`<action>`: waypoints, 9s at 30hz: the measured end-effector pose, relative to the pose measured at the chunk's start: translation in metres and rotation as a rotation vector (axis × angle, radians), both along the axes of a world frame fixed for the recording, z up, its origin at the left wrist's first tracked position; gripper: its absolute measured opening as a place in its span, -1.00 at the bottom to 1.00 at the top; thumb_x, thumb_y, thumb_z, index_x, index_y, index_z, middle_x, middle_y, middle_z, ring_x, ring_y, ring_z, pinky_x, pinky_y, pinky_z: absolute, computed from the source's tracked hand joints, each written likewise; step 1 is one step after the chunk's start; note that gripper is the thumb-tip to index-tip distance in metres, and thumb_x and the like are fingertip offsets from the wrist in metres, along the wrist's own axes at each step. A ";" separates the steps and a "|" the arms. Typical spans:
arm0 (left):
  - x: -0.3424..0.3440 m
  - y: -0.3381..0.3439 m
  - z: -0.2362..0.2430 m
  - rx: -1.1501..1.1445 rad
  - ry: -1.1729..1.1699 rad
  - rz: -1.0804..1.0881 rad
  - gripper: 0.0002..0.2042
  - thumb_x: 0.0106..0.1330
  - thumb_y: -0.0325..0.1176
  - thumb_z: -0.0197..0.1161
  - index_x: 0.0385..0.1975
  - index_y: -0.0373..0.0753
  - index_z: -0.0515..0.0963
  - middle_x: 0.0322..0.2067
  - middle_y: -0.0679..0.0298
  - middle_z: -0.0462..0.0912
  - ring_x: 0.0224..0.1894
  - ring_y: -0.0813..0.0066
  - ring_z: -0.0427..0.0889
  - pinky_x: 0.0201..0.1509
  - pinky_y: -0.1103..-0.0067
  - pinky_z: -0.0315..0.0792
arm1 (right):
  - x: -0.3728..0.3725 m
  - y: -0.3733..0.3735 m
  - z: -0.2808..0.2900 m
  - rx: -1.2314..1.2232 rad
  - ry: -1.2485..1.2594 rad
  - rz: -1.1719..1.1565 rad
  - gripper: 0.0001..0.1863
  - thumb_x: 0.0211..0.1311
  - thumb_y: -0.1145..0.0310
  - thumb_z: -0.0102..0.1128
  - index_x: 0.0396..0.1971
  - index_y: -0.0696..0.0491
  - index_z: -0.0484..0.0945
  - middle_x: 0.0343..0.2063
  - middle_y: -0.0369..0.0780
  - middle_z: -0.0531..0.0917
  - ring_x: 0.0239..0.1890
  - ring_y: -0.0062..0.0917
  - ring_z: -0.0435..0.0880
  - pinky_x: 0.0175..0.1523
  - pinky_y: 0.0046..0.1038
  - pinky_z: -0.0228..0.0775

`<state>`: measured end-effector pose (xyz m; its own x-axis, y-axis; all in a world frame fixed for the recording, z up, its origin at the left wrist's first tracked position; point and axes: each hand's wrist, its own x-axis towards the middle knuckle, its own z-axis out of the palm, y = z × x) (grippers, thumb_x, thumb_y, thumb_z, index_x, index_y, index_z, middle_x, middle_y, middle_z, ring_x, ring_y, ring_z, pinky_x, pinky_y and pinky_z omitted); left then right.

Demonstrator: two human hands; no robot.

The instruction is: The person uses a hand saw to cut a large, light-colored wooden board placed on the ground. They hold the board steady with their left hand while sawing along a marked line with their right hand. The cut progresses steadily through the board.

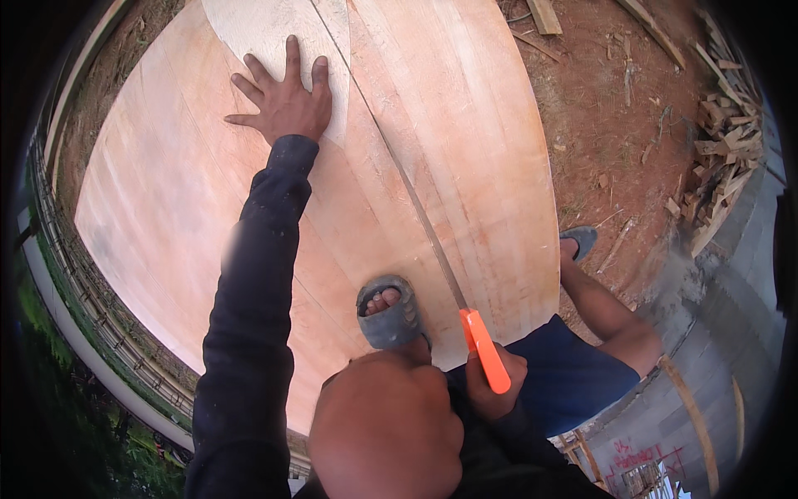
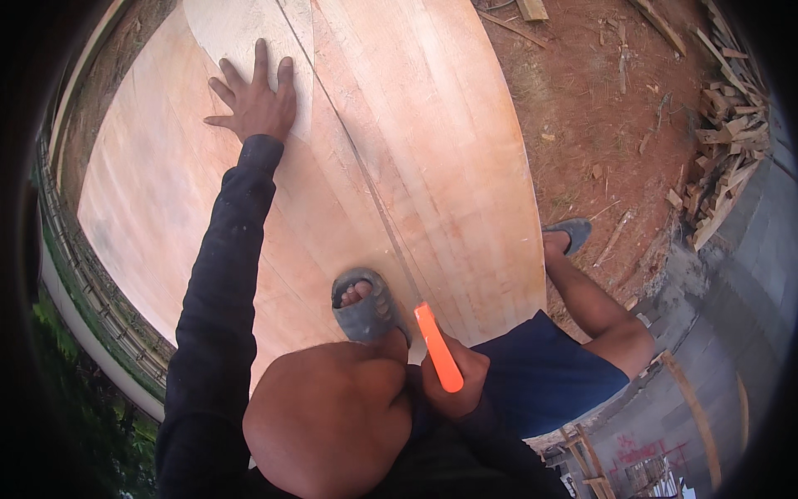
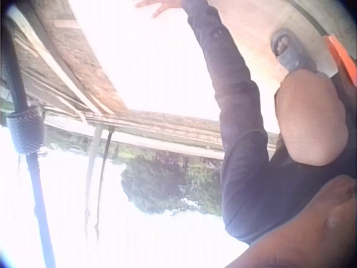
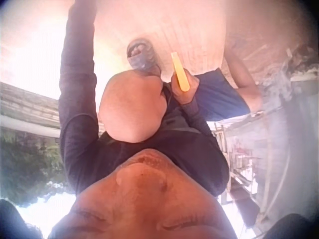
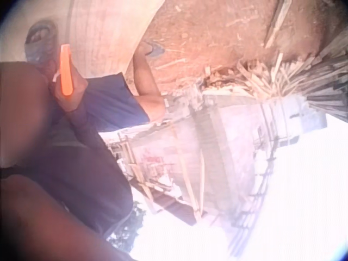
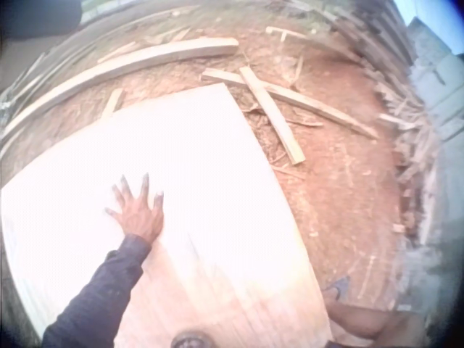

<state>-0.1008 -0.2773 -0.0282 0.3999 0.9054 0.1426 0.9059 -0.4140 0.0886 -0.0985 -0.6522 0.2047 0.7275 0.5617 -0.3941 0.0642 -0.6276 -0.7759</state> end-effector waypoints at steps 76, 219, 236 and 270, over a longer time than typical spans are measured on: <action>0.004 0.004 -0.004 0.052 -0.042 -0.016 -0.37 0.37 0.38 -0.22 0.43 0.42 0.14 0.49 -0.05 -0.09 0.52 -0.28 -0.28 0.24 -0.53 -0.35 | 0.043 0.097 -0.110 0.024 0.142 -0.024 -0.80 0.09 0.55 0.18 -0.28 0.29 0.62 -0.73 -0.13 0.45 -0.63 -0.67 0.45 -0.47 -0.47 0.35; 0.018 -0.014 0.038 -0.242 0.093 0.089 -0.38 0.44 0.17 -0.06 0.47 0.18 0.13 0.51 -0.08 -0.15 0.53 -0.22 -0.27 0.32 -0.43 -0.32 | 0.035 0.099 -0.102 -0.039 0.088 -0.003 -0.89 0.09 0.52 0.19 -0.42 0.27 0.54 -0.72 -0.12 0.45 -0.65 -0.57 0.43 -0.49 -0.42 0.31; 0.014 -0.012 0.033 -0.177 0.109 0.091 -0.39 0.44 0.19 -0.09 0.47 0.22 0.12 0.50 -0.08 -0.12 0.53 -0.22 -0.23 0.32 -0.42 -0.31 | 0.027 0.094 -0.105 0.023 0.020 -0.021 -0.90 0.12 0.59 0.17 -0.54 0.25 0.47 -0.75 -0.24 0.39 -0.64 -0.71 0.29 -0.54 -0.50 0.21; 0.014 -0.012 0.033 -0.143 0.130 0.097 -0.39 0.44 0.17 -0.07 0.46 0.21 0.14 0.51 -0.06 -0.14 0.53 -0.22 -0.25 0.31 -0.45 -0.31 | 0.023 0.072 -0.109 0.042 0.112 -0.060 -0.91 0.09 0.61 0.15 -0.55 0.24 0.45 -0.73 -0.29 0.34 -0.60 -0.75 0.27 -0.53 -0.50 0.20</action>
